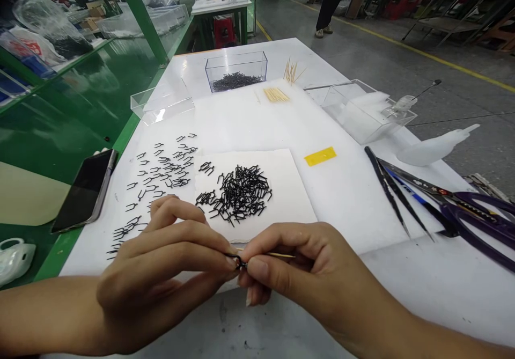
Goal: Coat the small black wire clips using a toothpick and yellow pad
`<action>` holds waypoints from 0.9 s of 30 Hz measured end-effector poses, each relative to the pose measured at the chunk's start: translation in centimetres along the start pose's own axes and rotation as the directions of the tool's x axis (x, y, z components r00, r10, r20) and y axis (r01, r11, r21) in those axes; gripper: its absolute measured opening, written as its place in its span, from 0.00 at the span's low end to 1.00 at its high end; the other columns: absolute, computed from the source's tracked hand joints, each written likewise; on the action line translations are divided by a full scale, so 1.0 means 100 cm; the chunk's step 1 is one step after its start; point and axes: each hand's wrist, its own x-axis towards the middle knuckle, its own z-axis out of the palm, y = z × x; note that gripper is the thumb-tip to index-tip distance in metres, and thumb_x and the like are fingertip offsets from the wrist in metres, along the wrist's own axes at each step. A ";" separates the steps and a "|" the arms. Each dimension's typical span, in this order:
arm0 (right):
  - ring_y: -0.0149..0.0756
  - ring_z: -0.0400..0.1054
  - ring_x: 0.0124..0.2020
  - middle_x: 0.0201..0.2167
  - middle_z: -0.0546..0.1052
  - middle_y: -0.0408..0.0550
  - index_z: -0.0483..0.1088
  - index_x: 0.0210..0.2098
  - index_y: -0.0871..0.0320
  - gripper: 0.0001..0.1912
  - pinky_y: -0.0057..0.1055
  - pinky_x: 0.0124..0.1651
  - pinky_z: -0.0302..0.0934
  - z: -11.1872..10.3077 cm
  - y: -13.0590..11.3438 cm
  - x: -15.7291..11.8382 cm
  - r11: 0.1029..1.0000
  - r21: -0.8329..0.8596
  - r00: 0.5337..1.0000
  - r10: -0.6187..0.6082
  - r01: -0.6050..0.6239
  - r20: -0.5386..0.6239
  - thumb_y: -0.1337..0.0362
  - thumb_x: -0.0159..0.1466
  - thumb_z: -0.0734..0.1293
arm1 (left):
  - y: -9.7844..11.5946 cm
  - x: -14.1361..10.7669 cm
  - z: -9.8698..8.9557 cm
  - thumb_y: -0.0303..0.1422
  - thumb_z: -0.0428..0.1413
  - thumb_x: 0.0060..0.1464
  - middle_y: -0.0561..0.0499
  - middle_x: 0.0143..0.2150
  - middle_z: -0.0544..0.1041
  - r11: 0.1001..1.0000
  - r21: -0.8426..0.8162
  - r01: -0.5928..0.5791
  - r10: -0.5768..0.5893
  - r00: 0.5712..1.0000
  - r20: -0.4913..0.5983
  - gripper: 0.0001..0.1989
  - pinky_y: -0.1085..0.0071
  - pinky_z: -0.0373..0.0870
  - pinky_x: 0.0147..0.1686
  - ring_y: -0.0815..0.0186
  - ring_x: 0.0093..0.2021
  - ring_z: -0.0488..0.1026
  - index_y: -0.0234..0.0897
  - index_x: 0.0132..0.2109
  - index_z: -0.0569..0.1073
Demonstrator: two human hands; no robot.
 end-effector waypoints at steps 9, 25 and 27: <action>0.30 0.75 0.25 0.23 0.81 0.42 0.84 0.30 0.52 0.02 0.23 0.33 0.71 -0.001 0.002 -0.002 1.000 0.002 1.000 0.003 -0.003 0.003 0.64 0.60 0.77 | 0.000 0.002 -0.002 0.22 0.62 0.58 0.55 0.37 0.84 0.999 0.022 -0.027 0.026 0.999 0.034 0.06 0.60 0.67 0.41 0.63 0.37 0.78 0.37 0.39 0.77; 0.38 0.80 0.32 0.33 0.85 0.45 0.84 0.37 0.48 0.09 0.34 0.41 0.77 -0.034 -0.027 0.001 0.793 -0.594 0.845 -0.404 0.133 -0.351 0.53 0.59 0.77 | -0.004 0.001 0.004 0.20 0.61 0.58 0.53 0.38 0.85 0.999 -0.043 0.028 -0.032 0.996 -0.081 0.07 0.61 0.69 0.43 0.63 0.37 0.78 0.37 0.38 0.76; 0.37 0.80 0.33 0.34 0.85 0.45 0.84 0.39 0.49 0.09 0.34 0.43 0.75 -0.051 -0.040 0.007 0.596 -0.787 0.557 -0.712 0.159 -0.427 0.55 0.62 0.73 | -0.006 0.001 0.006 0.19 0.61 0.58 0.51 0.39 0.85 0.994 -0.104 0.041 -0.054 0.991 -0.121 0.07 0.63 0.70 0.44 0.64 0.37 0.79 0.36 0.37 0.76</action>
